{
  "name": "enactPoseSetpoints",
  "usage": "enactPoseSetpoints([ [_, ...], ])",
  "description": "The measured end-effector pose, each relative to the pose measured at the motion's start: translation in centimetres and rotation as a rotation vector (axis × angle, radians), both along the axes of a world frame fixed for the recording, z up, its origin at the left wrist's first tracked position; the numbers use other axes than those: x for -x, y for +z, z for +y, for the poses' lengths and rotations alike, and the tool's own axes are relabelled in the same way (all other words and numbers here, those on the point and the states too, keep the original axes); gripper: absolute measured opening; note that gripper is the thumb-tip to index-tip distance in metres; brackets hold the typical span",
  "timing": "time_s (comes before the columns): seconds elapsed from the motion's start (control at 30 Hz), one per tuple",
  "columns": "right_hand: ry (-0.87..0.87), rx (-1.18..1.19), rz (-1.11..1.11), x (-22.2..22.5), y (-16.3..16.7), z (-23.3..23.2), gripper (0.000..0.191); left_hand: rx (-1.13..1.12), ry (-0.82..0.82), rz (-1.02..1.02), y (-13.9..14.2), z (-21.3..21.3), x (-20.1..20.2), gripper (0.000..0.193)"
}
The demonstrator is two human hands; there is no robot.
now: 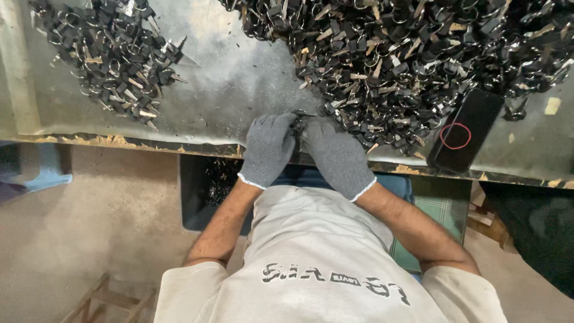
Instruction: The person wearing gray gloves picks small black metal parts one at a time from a large pile on the workbench, briefly handles and looks over each part, and drops it into a bin below the bench edge. The person continues this pick-inspect-drop cycle throughout the episode.
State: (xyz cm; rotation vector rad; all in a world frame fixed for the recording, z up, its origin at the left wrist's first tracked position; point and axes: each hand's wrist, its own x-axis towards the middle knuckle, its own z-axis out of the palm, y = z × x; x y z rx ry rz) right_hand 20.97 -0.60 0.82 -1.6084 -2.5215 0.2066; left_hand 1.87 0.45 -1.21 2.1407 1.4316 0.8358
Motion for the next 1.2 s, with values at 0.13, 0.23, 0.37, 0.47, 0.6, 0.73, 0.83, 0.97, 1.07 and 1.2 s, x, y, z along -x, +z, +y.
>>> enactPoseSetpoints([
  [0.13, -0.088, 0.063, -0.111, 1.9, -0.4, -0.8, 0.017, 0.002, -0.05, 0.015, -0.3, 0.0, -0.3, 0.031],
  [0.23, -0.141, 0.164, -0.039, 2.4, -0.5, -0.8, 0.016, -0.083, -0.087, 0.007, -0.5, 0.2, -0.4, 0.029],
  [0.37, 0.069, 0.273, 0.105, 1.0, -0.3, 0.9, 0.022, -0.044, -0.122, 0.056, -0.4, 0.4, -0.3, 0.034],
  [0.47, 0.053, 0.497, 0.175, 0.2, -0.2, 1.8, 0.026, -0.042, -0.101, 0.055, -0.1, 0.3, -0.2, 0.034],
  [0.6, -0.094, 0.449, 0.481, -0.3, 0.0, 1.5, 0.033, 0.096, 0.016, -0.025, 0.1, 0.1, -0.1, 0.043],
  [0.73, -0.092, 0.256, 0.364, -0.1, 0.1, 0.2, 0.037, -0.146, 0.028, 0.002, 0.0, -0.7, -0.3, 0.025],
  [0.83, -0.051, 0.149, 0.152, -0.1, -0.1, -0.6, 0.027, -0.155, 0.047, 0.24, 0.1, -1.3, -0.8, 0.021],
  [0.97, -0.029, 0.136, 0.07, -0.8, -0.4, -1.7, 0.022, -0.05, 0.082, 0.23, 0.1, -1.3, -0.8, 0.019],
  [1.07, -0.006, 0.095, 0.034, -0.5, -0.8, -2.4, 0.021, -0.046, 0.057, 0.193, -0.2, -1.4, -0.5, 0.018],
  [1.2, -0.07, 0.065, -0.055, 0.7, -1.0, -2.5, 0.02, -0.024, -0.026, 0.171, -0.6, -2.4, -0.7, 0.015],
])
